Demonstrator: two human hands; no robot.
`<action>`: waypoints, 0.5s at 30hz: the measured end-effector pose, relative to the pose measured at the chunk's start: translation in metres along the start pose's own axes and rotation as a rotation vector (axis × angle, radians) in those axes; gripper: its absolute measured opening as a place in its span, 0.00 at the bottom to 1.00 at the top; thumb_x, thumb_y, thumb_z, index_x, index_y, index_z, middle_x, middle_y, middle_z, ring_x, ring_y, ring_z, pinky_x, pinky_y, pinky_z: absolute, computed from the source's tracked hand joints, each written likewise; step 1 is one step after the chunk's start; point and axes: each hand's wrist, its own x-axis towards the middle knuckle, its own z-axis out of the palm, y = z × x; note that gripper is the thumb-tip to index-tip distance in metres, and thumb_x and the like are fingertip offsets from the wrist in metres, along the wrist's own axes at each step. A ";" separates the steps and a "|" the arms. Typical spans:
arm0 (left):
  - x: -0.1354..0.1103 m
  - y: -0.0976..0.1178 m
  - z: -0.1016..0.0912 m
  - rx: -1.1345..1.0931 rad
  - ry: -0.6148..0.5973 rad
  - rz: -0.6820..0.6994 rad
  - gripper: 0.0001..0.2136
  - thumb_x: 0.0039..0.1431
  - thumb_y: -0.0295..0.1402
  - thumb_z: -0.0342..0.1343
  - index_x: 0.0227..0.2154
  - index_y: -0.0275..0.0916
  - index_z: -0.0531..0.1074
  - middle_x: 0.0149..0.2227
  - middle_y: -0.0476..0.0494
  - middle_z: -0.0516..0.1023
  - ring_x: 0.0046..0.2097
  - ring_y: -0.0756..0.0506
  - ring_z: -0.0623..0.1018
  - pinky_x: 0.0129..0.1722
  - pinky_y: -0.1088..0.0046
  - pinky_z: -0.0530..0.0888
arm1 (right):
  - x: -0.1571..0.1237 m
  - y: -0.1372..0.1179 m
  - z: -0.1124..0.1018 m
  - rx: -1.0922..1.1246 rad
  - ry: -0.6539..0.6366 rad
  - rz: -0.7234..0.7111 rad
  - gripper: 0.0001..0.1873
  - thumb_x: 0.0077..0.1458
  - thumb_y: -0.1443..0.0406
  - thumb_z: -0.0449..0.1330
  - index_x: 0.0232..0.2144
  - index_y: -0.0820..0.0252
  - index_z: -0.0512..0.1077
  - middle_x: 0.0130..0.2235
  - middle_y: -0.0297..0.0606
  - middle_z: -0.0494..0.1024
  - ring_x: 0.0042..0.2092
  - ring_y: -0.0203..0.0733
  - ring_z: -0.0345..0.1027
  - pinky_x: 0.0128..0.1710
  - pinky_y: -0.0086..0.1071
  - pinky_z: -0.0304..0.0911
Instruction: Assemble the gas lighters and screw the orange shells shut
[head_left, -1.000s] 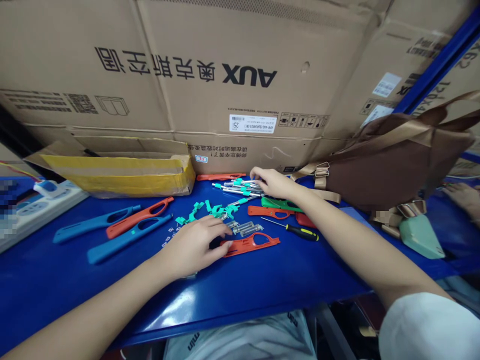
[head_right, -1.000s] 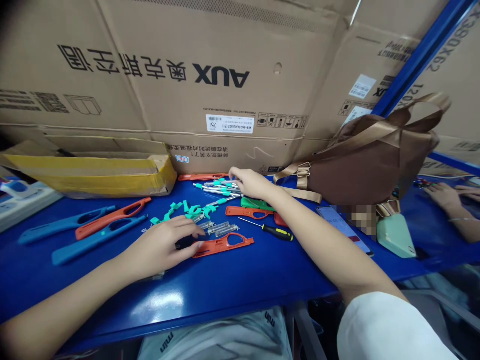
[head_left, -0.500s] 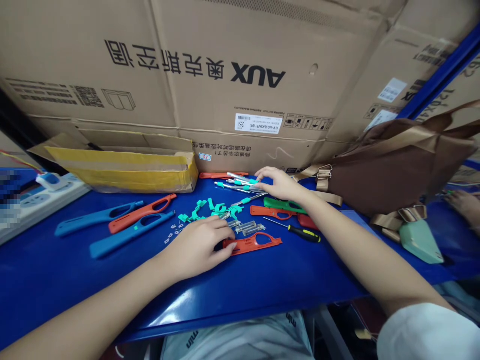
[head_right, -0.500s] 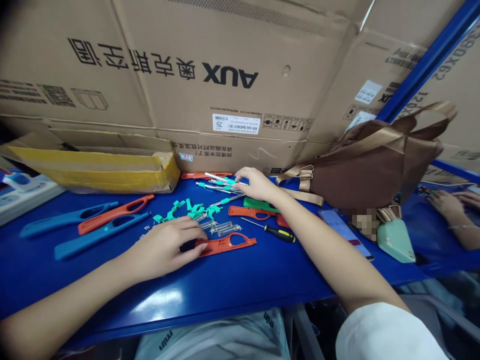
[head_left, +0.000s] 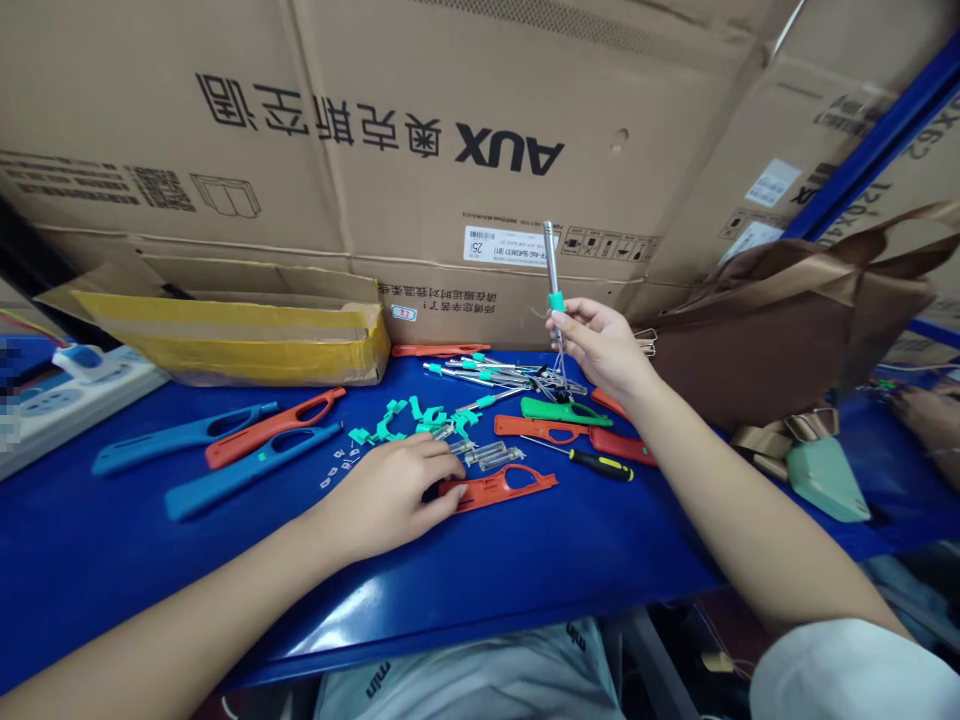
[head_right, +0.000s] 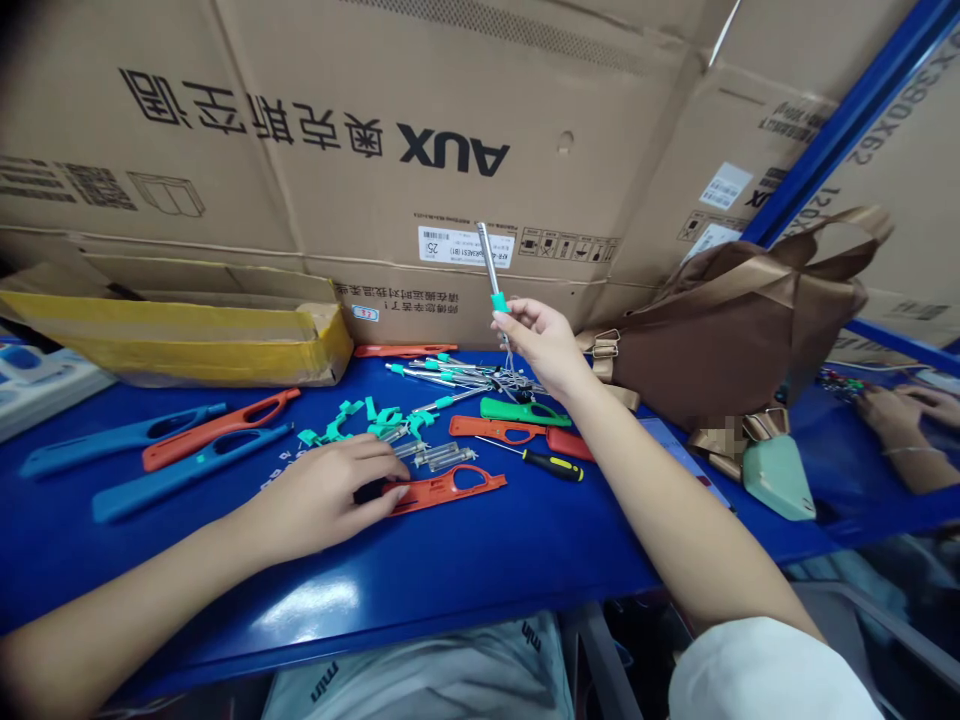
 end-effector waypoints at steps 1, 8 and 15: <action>0.000 0.000 0.000 -0.001 0.002 0.002 0.11 0.70 0.37 0.49 0.41 0.41 0.77 0.40 0.45 0.79 0.45 0.41 0.77 0.44 0.63 0.74 | -0.003 -0.002 0.001 0.026 -0.007 0.014 0.25 0.42 0.48 0.75 0.35 0.56 0.73 0.33 0.32 0.77 0.32 0.34 0.69 0.33 0.31 0.69; 0.000 0.001 -0.001 0.004 -0.011 0.010 0.12 0.70 0.36 0.48 0.41 0.41 0.77 0.39 0.44 0.79 0.44 0.41 0.77 0.44 0.63 0.75 | -0.011 -0.019 -0.003 0.146 0.051 -0.043 0.21 0.44 0.53 0.76 0.34 0.55 0.74 0.32 0.29 0.74 0.33 0.32 0.68 0.34 0.27 0.70; 0.001 0.000 0.002 -0.042 0.093 0.002 0.11 0.69 0.34 0.49 0.43 0.41 0.77 0.43 0.44 0.80 0.47 0.41 0.78 0.47 0.63 0.76 | -0.002 -0.033 -0.013 0.177 0.153 -0.157 0.13 0.53 0.56 0.70 0.33 0.53 0.72 0.32 0.30 0.72 0.33 0.32 0.68 0.36 0.29 0.71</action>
